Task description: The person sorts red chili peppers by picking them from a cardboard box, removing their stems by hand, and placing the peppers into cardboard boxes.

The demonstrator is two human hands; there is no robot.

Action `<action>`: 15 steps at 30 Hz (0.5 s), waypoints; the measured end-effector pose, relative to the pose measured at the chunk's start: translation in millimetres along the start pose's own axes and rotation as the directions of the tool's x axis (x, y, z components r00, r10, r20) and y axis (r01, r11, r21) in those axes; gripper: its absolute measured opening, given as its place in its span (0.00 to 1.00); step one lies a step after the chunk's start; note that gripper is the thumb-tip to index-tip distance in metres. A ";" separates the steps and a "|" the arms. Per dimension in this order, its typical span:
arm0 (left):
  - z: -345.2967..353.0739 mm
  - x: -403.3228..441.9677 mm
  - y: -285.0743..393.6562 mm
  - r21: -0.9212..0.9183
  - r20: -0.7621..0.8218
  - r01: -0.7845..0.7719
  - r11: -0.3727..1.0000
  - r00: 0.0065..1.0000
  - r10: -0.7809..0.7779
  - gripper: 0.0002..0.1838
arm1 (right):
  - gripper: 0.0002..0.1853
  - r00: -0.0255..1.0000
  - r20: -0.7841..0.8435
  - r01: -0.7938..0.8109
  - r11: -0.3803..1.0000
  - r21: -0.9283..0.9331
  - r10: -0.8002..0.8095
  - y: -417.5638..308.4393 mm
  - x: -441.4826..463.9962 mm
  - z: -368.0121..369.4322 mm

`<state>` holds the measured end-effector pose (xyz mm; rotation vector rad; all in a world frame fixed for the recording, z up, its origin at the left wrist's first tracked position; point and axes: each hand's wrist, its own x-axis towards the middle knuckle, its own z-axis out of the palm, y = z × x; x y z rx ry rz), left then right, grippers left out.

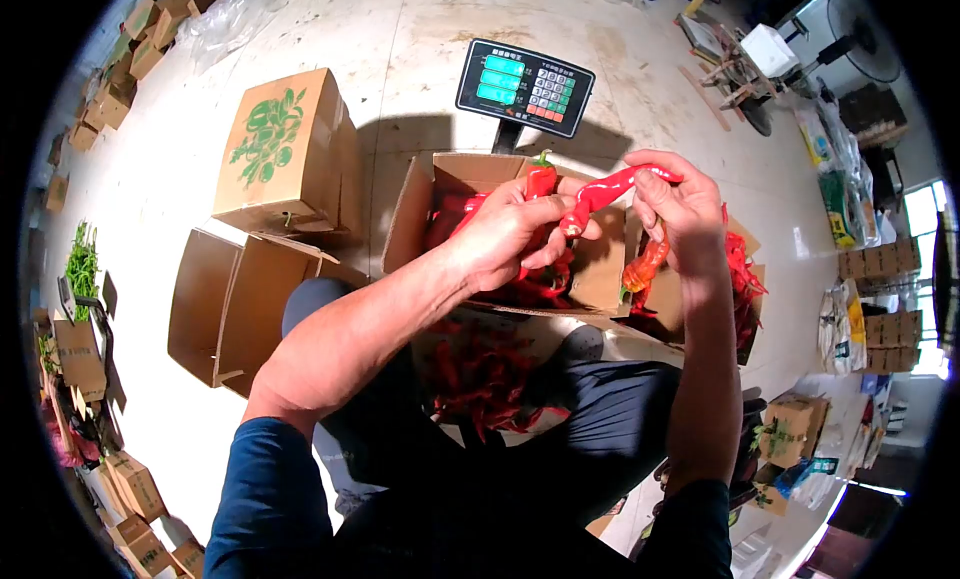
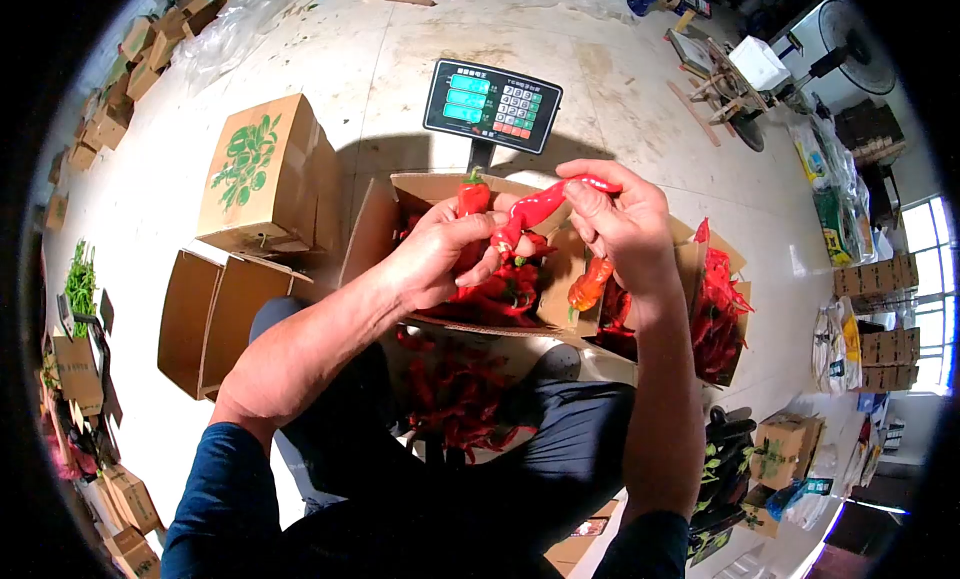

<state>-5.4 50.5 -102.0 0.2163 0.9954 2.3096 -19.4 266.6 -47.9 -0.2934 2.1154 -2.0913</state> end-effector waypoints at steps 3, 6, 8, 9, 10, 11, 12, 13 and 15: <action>-0.2 -0.2 1.8 -0.008 0.001 0.026 1.000 1.000 -0.026 0.13 | 0.12 1.000 -0.015 0.001 0.999 -0.046 -0.002 -3.9 -1.8 1.4; -4.2 0.4 -0.2 -0.005 0.037 0.024 1.000 0.999 -0.024 0.13 | 0.12 0.999 -0.035 -0.021 0.998 -0.061 0.018 -6.8 -3.6 3.9; -3.4 -1.0 1.1 -0.014 0.035 0.029 0.999 0.999 -0.028 0.13 | 0.11 0.998 -0.047 -0.032 0.998 -0.052 0.030 -5.6 -2.9 4.8; -2.7 -1.8 2.0 -0.018 0.034 0.031 0.999 0.999 -0.031 0.13 | 0.11 0.998 -0.053 -0.039 0.998 -0.047 0.036 -4.5 -2.5 5.1; -1.6 -2.5 2.9 -0.052 0.021 0.063 0.997 0.998 -0.062 0.13 | 0.10 0.999 -0.052 -0.015 0.999 -0.050 0.013 -1.7 -1.5 4.2; -0.4 -2.9 3.8 -0.087 0.010 0.094 0.992 0.996 -0.094 0.12 | 0.10 0.999 -0.051 0.008 0.999 -0.053 -0.011 2.7 0.3 2.0; 0.1 -2.9 4.2 -0.121 0.001 0.125 0.985 0.992 -0.126 0.12 | 0.09 0.998 -0.050 0.032 0.998 -0.056 -0.035 4.9 1.4 0.4; -1.0 -2.7 3.5 -0.112 0.003 0.139 0.984 0.990 -0.140 0.12 | 0.09 0.998 -0.052 0.029 0.998 -0.063 -0.032 4.9 1.8 -0.2; -4.0 -2.2 1.8 -0.094 0.007 0.168 0.981 0.986 -0.168 0.11 | 0.08 0.998 -0.054 0.022 0.997 -0.076 -0.026 5.0 2.4 -0.8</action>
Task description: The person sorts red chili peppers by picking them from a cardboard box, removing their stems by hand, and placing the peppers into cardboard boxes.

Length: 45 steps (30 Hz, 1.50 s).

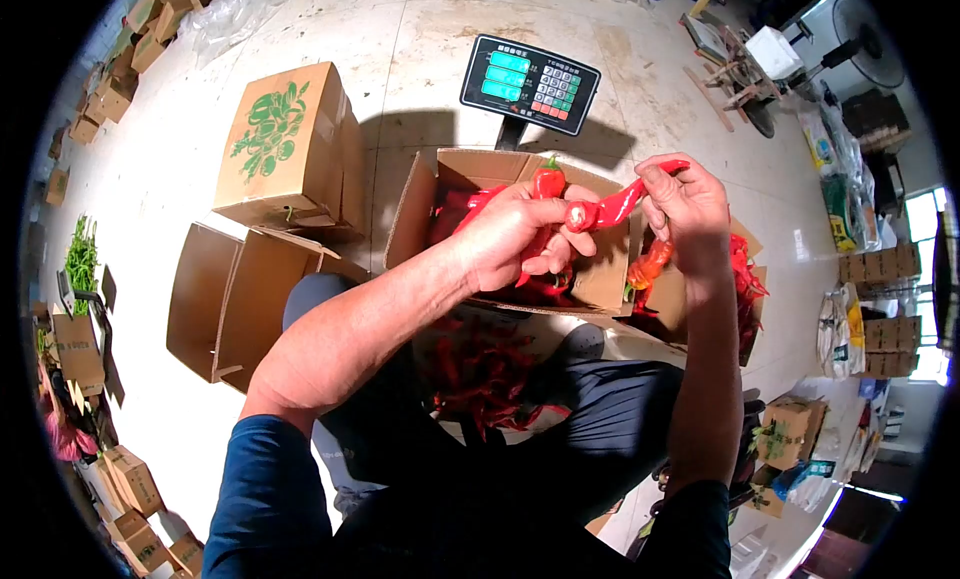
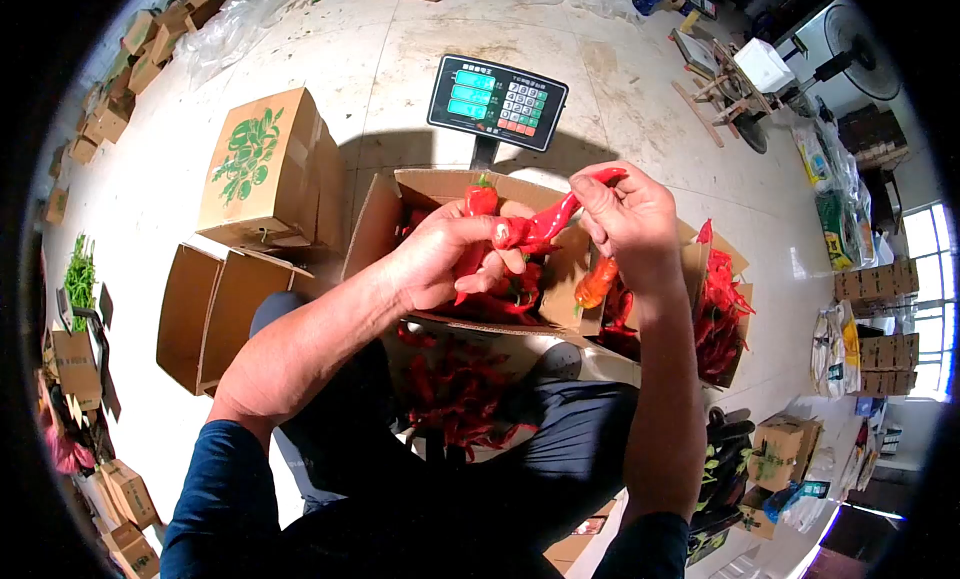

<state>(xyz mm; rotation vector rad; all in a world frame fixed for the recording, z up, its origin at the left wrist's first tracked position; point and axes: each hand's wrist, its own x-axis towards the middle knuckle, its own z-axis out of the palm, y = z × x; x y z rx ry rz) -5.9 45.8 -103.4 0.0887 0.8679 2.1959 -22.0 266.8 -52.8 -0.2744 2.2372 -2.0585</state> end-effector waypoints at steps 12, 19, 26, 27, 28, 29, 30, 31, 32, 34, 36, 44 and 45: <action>-10.3 8.0 -2.0 -0.057 0.005 0.103 0.993 0.995 -0.103 0.27 | 0.13 0.971 0.066 -0.225 0.970 -0.097 0.231 -9.2 -3.6 5.0; 0.6 -0.7 -8.6 0.346 0.094 0.112 0.931 0.984 -0.153 0.12 | 0.30 0.964 0.109 -0.241 0.970 -0.037 0.244 -4.5 -1.6 8.4; 2.1 -25.3 -54.7 0.896 0.354 -0.444 0.020 0.685 -0.637 0.27 | 0.42 0.977 0.064 -0.209 0.855 0.475 0.203 -7.4 3.1 -9.8; 4.0 -28.5 -60.5 0.892 0.302 -0.449 -0.053 0.680 -0.667 0.30 | 0.42 0.980 0.071 -0.197 0.848 0.492 0.186 -8.2 2.5 -8.0; 8.4 -26.2 -56.0 0.945 0.265 -0.328 0.009 0.749 -0.608 0.31 | 0.42 0.983 0.068 -0.179 0.844 0.505 0.168 -9.4 1.3 -5.8; 15.4 -22.0 -44.5 0.976 0.213 -0.203 0.078 0.809 -0.548 0.33 | 0.42 0.987 0.065 -0.161 0.840 0.519 0.149 -11.0 0.1 -3.3; 18.2 -18.6 -35.8 0.985 0.148 -0.083 0.152 0.859 -0.490 0.34 | 0.43 0.990 0.059 -0.138 0.835 0.533 0.126 -12.0 -0.7 -1.3; 14.1 -18.3 -33.1 0.949 0.214 -0.143 0.281 0.948 -0.237 0.36 | 0.44 0.992 0.079 -0.127 0.825 0.550 0.100 -12.2 -1.2 -0.3; 11.1 -12.9 -36.1 0.771 0.241 -0.140 0.621 0.967 -0.082 0.34 | 0.45 0.992 0.100 -0.119 0.816 0.566 0.075 -12.7 -1.6 0.5; 13.4 -4.4 -28.1 0.408 0.116 0.061 0.911 0.986 -0.118 0.28 | 0.46 0.993 0.109 -0.103 0.803 0.587 0.047 -13.8 -2.0 5.8; 16.9 0.0 -28.0 0.247 0.179 0.057 0.967 0.978 -0.103 0.24 | 0.45 0.996 0.082 -0.086 0.796 0.599 0.045 -12.7 -3.2 17.8; 11.3 1.5 -25.6 0.396 -0.037 -0.120 0.910 0.989 0.146 0.17 | 0.39 0.991 -0.111 -0.041 0.946 0.321 0.080 -7.8 2.1 22.6; 5.5 4.8 -28.1 0.485 -0.058 -0.193 0.853 0.966 0.251 0.15 | 0.35 0.995 -0.051 -0.065 0.960 0.273 0.082 1.3 3.2 7.8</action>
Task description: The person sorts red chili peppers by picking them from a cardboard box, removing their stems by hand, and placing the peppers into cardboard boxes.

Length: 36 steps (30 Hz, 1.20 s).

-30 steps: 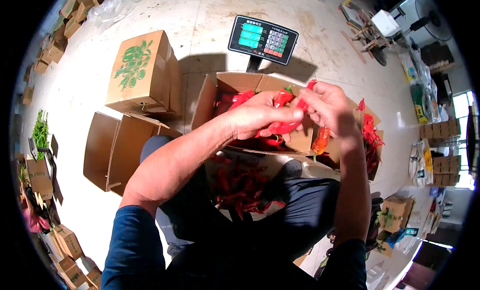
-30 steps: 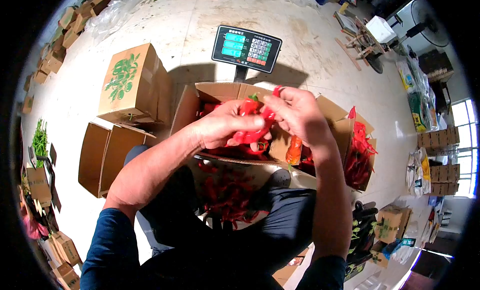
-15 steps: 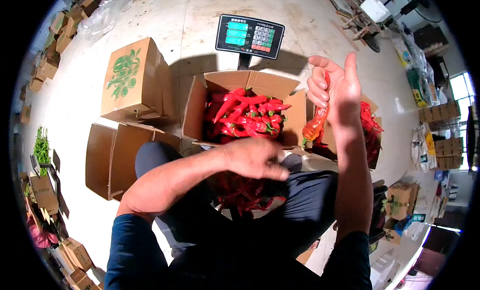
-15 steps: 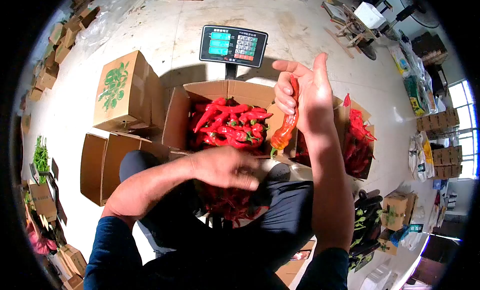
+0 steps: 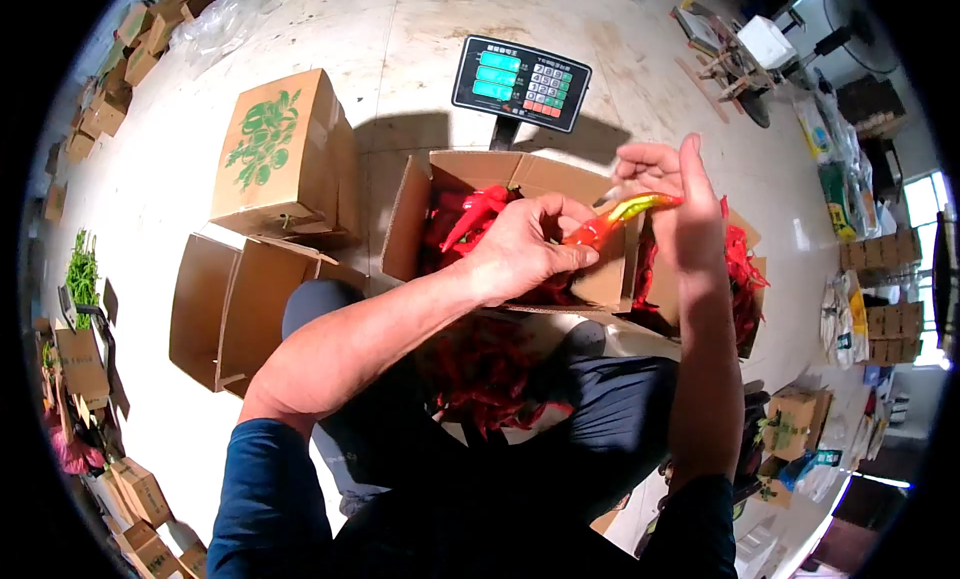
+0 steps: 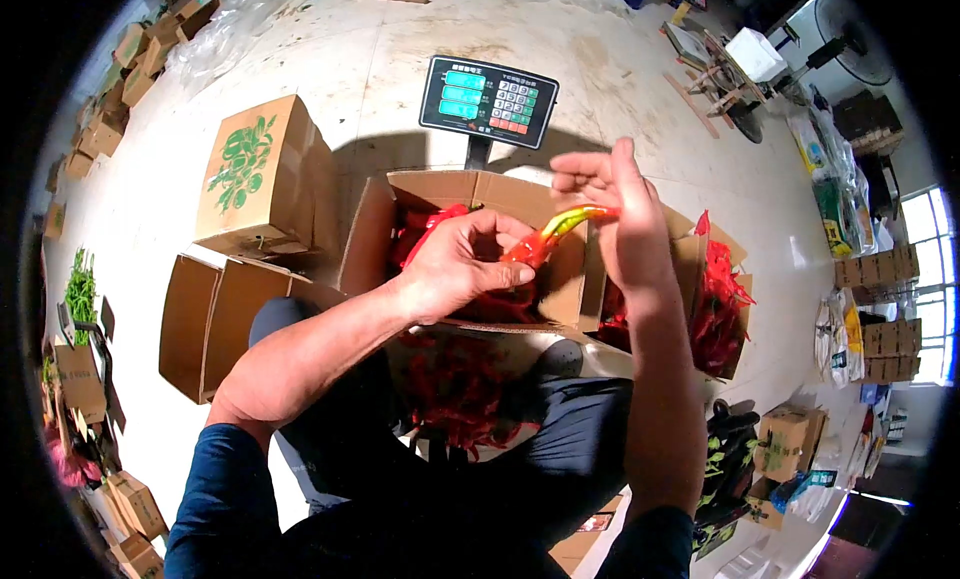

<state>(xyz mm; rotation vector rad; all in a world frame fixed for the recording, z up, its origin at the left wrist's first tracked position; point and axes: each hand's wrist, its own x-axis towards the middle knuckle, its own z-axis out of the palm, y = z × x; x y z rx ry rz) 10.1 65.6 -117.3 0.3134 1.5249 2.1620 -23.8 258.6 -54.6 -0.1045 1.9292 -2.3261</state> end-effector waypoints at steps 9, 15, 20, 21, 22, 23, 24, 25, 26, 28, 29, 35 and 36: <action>-9.0 -7.0 13.3 0.485 -0.191 -0.161 0.860 0.940 0.283 0.18 | 0.13 0.949 0.160 -0.185 0.892 -0.412 0.271 -13.8 -11.1 -21.9; -13.8 -2.1 14.2 0.375 -0.134 -0.227 0.899 0.946 0.295 0.21 | 0.11 0.969 0.156 -0.123 0.924 -0.362 0.190 -12.4 -11.4 -25.0; -24.4 -1.7 27.0 -0.089 0.096 0.122 0.989 0.989 -0.114 0.19 | 0.10 0.965 0.168 -0.114 0.902 -0.416 0.199 -10.7 -14.6 -28.4; -26.7 -0.7 25.3 -0.078 0.136 0.130 0.988 0.984 -0.118 0.18 | 0.10 0.969 0.148 -0.110 0.883 -0.456 0.197 -10.1 -16.7 -24.6; -28.3 0.0 23.5 -0.067 0.177 0.138 0.988 0.976 -0.124 0.17 | 0.09 0.973 0.127 -0.108 0.863 -0.494 0.194 -9.6 -19.2 -23.5; -28.8 -0.2 22.4 -0.056 0.217 0.146 0.988 0.967 -0.131 0.17 | 0.10 0.974 0.148 -0.067 0.843 -0.534 0.171 -9.7 -20.3 -26.8; -28.3 -1.3 22.0 -0.007 0.240 0.112 0.994 0.965 -0.107 0.16 | 0.12 0.975 0.168 -0.027 0.820 -0.572 0.149 -9.9 -19.6 -32.0; -28.0 -3.2 21.4 0.112 0.291 0.036 0.993 0.954 -0.068 0.16 | 0.13 0.974 0.185 0.011 0.795 -0.607 0.128 -9.5 -19.6 -37.4; -27.1 -6.1 19.9 0.223 0.350 -0.044 0.974 0.936 -0.038 0.17 | 0.14 0.976 0.207 0.053 0.846 -0.531 0.069 -7.9 -20.9 -43.1; -21.8 -15.8 28.0 0.530 0.505 -0.248 0.811 0.861 -0.066 0.21 | 0.14 0.999 0.039 -0.003 0.880 -0.475 0.025 -8.2 -20.7 -60.6; -17.9 -22.5 27.9 0.640 0.559 -0.339 0.690 0.821 -0.115 0.22 | 0.14 0.999 -0.050 -0.026 0.896 -0.444 0.005 -9.0 -21.3 -72.0; 2.6 -58.3 13.8 0.722 0.666 -0.374 0.583 0.606 -0.436 0.19 | 0.15 0.957 -0.265 -0.226 0.872 -0.435 0.116 0.6 -36.2 -155.9; 3.5 -56.8 18.8 0.750 0.631 -0.365 0.552 0.646 -0.430 0.19 | 0.18 0.953 -0.279 -0.239 0.854 -0.462 0.116 1.2 -36.2 -159.9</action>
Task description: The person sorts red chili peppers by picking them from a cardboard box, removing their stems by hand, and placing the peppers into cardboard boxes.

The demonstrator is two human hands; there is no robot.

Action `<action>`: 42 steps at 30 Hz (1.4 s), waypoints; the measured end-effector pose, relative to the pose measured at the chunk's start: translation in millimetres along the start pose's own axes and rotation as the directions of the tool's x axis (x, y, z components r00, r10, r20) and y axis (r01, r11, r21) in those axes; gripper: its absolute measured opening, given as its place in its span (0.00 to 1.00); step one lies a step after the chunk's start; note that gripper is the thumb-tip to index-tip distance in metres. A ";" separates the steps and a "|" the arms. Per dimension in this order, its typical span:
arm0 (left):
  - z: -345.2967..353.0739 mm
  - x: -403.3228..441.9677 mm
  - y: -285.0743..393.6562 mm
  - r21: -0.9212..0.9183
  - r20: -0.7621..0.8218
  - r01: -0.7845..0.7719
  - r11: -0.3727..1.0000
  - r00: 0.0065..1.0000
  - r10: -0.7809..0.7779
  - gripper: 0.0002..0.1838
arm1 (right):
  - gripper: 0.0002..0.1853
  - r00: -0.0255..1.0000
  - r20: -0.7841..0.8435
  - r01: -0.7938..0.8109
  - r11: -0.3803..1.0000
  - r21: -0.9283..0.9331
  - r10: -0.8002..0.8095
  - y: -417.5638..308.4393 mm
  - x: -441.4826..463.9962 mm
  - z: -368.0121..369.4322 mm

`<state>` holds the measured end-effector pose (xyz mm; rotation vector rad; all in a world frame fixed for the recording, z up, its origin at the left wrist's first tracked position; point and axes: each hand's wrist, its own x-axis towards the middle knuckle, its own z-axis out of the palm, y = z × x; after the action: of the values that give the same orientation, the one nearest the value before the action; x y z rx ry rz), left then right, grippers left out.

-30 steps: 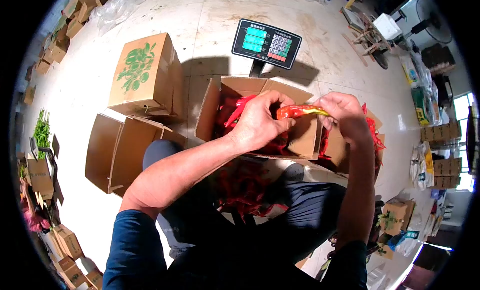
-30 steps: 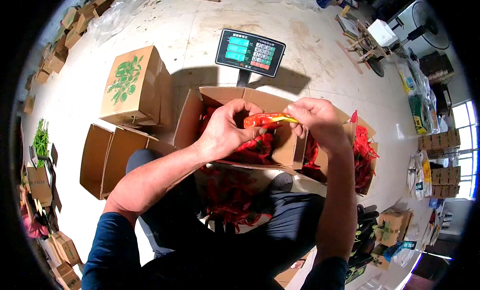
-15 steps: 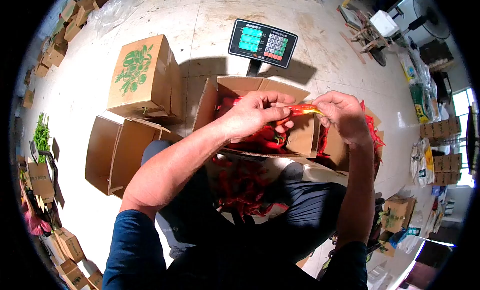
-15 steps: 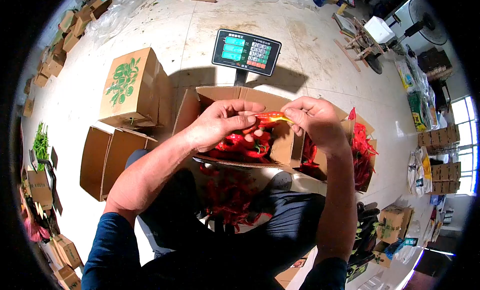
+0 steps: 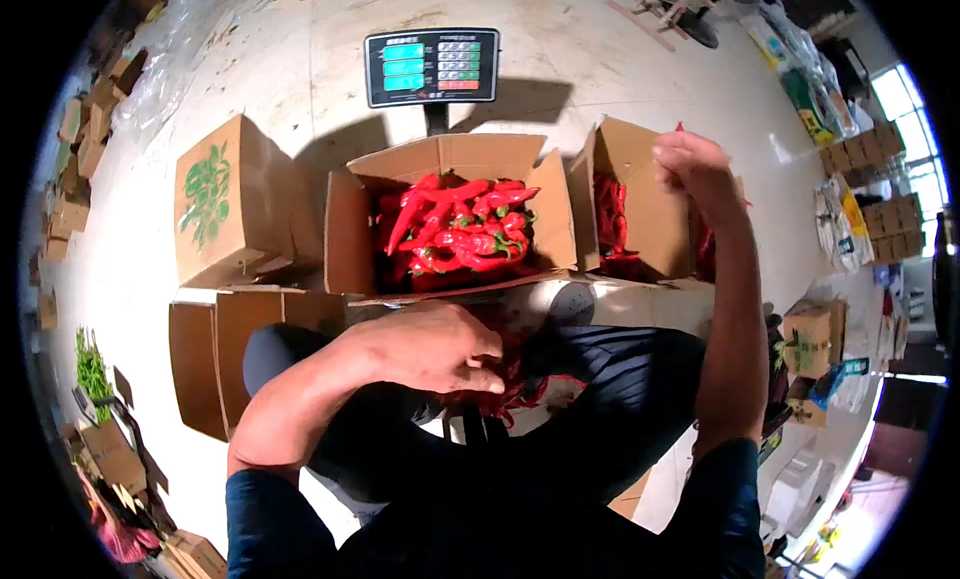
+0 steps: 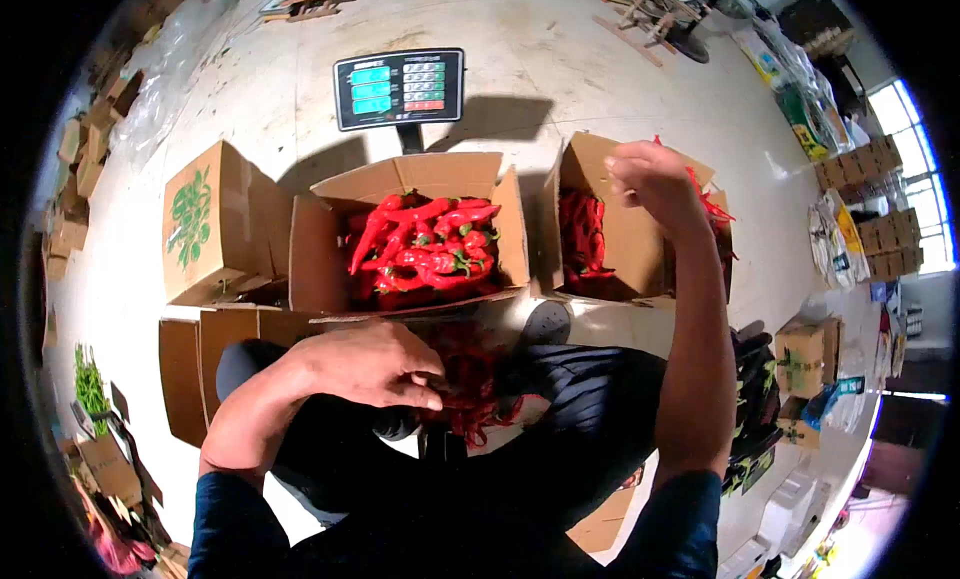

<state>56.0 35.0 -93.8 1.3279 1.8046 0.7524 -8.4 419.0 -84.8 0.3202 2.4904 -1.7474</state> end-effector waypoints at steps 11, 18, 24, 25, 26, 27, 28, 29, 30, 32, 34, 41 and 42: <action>5.1 15.5 -0.5 0.048 -0.211 -0.034 0.998 0.977 0.043 0.25 | 0.51 0.931 -0.146 -0.350 0.704 -0.618 0.335 244.7 114.4 28.1; -7.7 13.9 -5.4 0.033 -0.253 0.019 0.999 0.967 -0.010 0.24 | 0.61 0.645 -0.402 -0.763 0.510 -0.398 0.650 301.2 153.3 76.3; -15.5 12.7 -14.2 0.054 -0.198 0.121 0.991 0.974 -0.109 0.23 | 0.65 0.707 -0.402 -0.699 0.486 -0.525 0.582 309.8 163.5 81.7; -16.7 12.1 -13.2 0.044 -0.193 0.122 0.992 0.975 -0.111 0.22 | 0.64 0.699 -0.395 -0.704 0.478 -0.526 0.596 313.4 165.2 79.1; -16.8 10.8 -12.3 0.067 -0.182 0.111 0.992 0.978 -0.098 0.23 | 0.64 0.693 -0.387 -0.708 0.471 -0.527 0.609 316.3 167.3 78.4; -15.9 9.8 -12.5 0.081 -0.187 0.106 0.991 0.978 -0.089 0.23 | 0.63 0.731 -0.403 -0.670 0.471 -0.574 0.550 320.5 168.8 80.4; -15.0 9.3 -12.9 0.096 -0.191 0.100 0.990 0.978 -0.081 0.24 | 0.63 0.768 -0.415 -0.631 0.467 -0.619 0.488 328.7 171.2 84.4; -14.0 8.8 -12.6 0.110 -0.194 0.094 0.989 0.978 -0.071 0.25 | 0.63 0.800 -0.424 -0.593 0.458 -0.662 0.425 347.3 174.1 87.9; -11.9 7.4 -10.9 0.115 -0.212 0.091 0.989 0.975 -0.065 0.25 | 0.61 0.822 -0.503 -0.567 0.468 -0.678 0.266 384.0 183.5 94.8; -8.5 4.5 -8.3 0.133 -0.250 0.086 0.987 0.967 -0.051 0.27 | 0.56 0.812 -0.541 -0.574 0.474 -0.668 0.221 369.2 181.6 100.8; -7.5 9.6 -10.1 0.163 -0.188 0.094 0.982 0.980 -0.063 0.26 | 0.51 0.781 -0.546 -0.624 0.430 -0.653 0.304 351.6 178.4 104.2; -18.4 14.8 -2.1 0.178 -0.158 0.158 0.971 0.979 -0.130 0.26 | 0.40 0.876 -0.398 -0.482 0.466 -0.742 0.272 406.4 191.8 91.7; -17.6 14.4 -3.3 0.176 -0.160 0.153 0.972 0.979 -0.125 0.26 | 0.39 0.899 -0.386 -0.437 0.452 -0.778 0.206 421.5 190.3 88.5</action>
<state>37.1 47.4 -90.3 1.2749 2.1078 0.6306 -106.9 497.2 -538.5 0.8600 2.8102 -0.1921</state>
